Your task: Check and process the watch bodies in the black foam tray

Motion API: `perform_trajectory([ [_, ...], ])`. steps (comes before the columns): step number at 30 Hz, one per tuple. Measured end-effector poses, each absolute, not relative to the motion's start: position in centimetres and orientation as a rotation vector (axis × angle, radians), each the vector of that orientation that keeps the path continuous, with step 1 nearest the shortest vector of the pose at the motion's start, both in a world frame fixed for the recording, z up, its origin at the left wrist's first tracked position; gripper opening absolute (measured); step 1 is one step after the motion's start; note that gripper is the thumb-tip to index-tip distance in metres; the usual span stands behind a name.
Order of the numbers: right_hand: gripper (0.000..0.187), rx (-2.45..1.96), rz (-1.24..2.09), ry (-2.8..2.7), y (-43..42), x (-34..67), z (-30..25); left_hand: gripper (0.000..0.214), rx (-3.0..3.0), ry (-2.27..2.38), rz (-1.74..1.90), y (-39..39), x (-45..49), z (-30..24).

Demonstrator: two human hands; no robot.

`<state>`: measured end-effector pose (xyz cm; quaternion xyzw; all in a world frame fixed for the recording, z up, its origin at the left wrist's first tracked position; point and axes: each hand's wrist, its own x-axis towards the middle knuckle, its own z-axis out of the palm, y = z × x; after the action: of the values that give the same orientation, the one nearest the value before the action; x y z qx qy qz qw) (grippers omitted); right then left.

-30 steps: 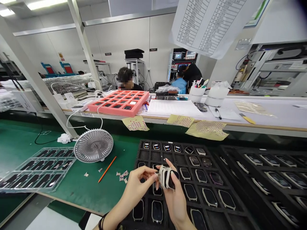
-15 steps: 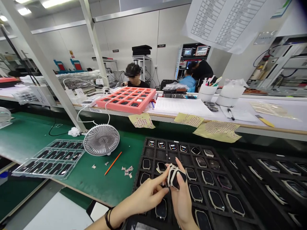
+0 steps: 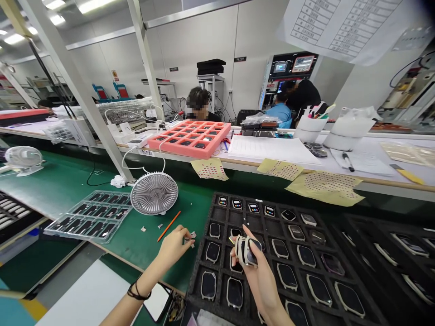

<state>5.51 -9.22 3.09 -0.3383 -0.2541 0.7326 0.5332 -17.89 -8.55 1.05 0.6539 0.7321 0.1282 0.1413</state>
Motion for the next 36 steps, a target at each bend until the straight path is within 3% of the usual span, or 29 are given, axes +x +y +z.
perform_trajectory([
  [3,0.065,-0.783,1.759,-0.586,-9.2,5.6,3.3,0.009,1.879,2.154,0.279,-8.9,-18.1,-0.5],
  [9,0.063,-0.747,1.762,-0.573,-9.3,5.5,3.3,0.008,1.819,2.060,0.460,-8.6,-18.4,-1.7],
  [18,0.059,-0.695,1.619,-0.554,-9.7,4.3,3.1,0.024,1.179,1.385,1.369,-9.4,-11.4,3.3],
  [24,0.058,-0.761,1.472,-0.533,-9.9,3.7,2.5,0.023,1.098,1.132,1.494,-10.3,-5.8,4.9],
  [36,0.059,-0.819,1.348,-0.648,-10.0,3.8,1.5,0.020,1.066,1.152,1.609,-10.1,-3.7,4.1],
])
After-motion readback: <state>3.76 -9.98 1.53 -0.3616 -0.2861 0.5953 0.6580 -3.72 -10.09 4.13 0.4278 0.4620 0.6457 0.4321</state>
